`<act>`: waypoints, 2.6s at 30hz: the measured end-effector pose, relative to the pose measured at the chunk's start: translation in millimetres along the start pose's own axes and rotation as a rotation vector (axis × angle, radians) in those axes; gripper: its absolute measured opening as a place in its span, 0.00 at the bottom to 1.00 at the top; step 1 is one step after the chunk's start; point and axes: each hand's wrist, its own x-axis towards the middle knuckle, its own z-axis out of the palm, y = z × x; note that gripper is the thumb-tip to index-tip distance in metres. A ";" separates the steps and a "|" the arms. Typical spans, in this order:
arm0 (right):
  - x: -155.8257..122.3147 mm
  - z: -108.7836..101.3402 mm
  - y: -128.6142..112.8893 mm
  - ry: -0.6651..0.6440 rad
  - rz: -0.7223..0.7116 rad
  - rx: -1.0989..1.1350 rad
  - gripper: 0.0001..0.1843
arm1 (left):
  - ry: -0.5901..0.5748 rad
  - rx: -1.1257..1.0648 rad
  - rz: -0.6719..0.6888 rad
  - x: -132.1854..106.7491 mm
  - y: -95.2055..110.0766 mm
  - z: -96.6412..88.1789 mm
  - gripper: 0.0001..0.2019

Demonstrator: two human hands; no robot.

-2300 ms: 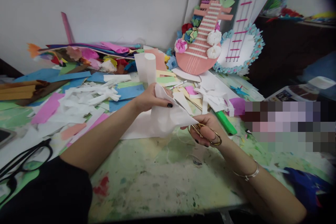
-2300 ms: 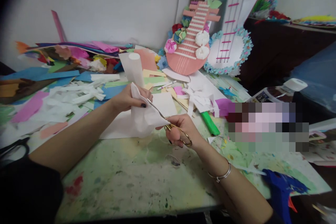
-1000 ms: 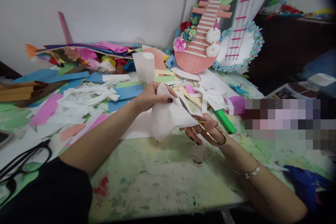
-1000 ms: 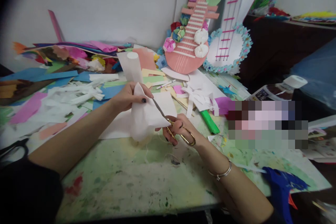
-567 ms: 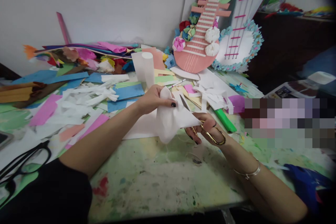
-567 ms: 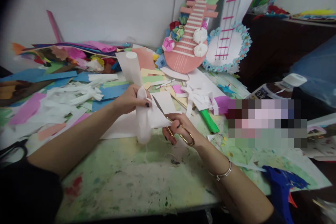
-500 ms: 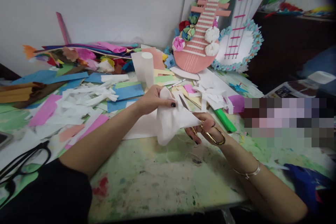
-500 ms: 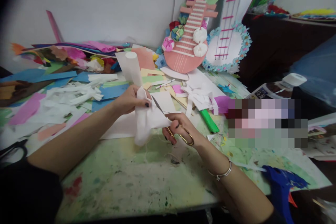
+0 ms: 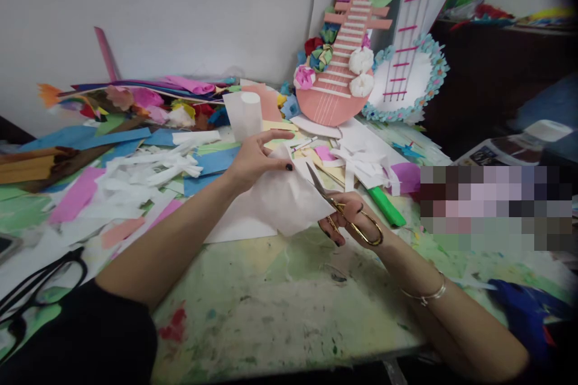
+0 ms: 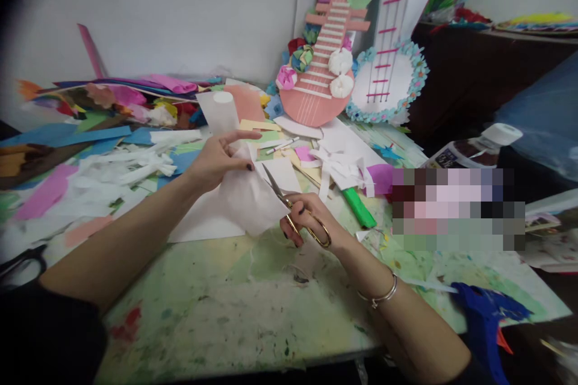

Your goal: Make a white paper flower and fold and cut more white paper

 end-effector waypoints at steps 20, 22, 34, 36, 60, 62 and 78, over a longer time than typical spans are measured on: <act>0.3 4.2 -11.6 0.023 0.005 -0.194 0.34 | -0.166 -0.121 0.017 -6.9 6.8 7.1 0.34; -0.1 3.7 -10.4 0.023 -0.001 -0.190 0.34 | -0.154 -0.113 0.043 -6.6 7.1 7.9 0.29; 0.3 6.0 -14.6 0.056 0.014 -0.276 0.34 | -0.223 -0.077 0.052 -6.5 -5.7 10.8 0.24; 0.0 6.1 -16.0 0.053 0.018 -0.271 0.33 | -0.216 -0.077 0.037 -6.8 -4.3 10.9 0.22; 0.7 5.2 -14.9 0.071 0.040 -0.218 0.34 | -0.160 0.064 0.106 -6.5 6.0 3.7 0.15; 0.8 5.4 -16.1 0.065 0.041 -0.227 0.35 | -0.155 0.044 0.077 -6.2 5.9 3.3 0.14; -0.1 4.7 -14.0 0.056 0.028 -0.152 0.33 | -0.261 -0.038 0.068 -2.8 3.6 -4.2 0.23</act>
